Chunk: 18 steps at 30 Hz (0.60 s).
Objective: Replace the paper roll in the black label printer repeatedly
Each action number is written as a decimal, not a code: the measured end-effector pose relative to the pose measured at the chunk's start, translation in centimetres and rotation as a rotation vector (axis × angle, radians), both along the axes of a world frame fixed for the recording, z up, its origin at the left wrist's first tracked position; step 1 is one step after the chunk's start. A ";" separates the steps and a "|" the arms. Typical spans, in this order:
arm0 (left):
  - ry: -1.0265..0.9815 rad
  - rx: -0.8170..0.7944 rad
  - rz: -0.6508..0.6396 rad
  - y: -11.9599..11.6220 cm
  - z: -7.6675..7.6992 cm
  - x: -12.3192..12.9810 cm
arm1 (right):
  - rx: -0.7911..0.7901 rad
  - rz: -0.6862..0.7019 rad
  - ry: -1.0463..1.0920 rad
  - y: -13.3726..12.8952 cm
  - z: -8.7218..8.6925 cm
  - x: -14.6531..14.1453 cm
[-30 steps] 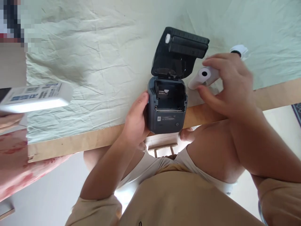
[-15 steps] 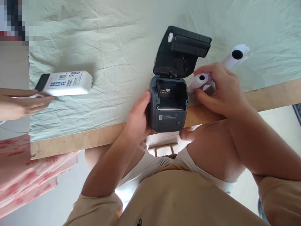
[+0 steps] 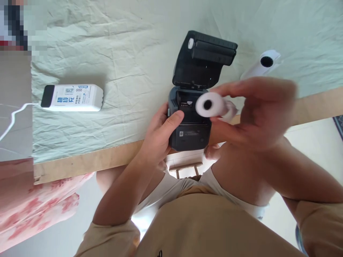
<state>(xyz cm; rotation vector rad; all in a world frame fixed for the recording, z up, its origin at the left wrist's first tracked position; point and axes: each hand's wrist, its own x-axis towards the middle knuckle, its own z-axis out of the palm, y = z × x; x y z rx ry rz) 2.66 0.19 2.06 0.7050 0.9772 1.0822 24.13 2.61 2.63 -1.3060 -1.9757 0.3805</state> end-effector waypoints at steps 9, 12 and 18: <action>0.013 0.007 0.022 -0.2 -0.3 -0.2 | 0.281 0.143 -0.041 1.4 -0.3 -1.5; 0.012 0.004 0.016 -0.2 -0.4 -0.1 | 0.390 0.184 0.060 1.3 -0.7 -1.3; -0.007 0.004 -0.020 -0.1 -0.3 -0.2 | 0.442 0.356 0.032 -0.2 -1.7 -1.3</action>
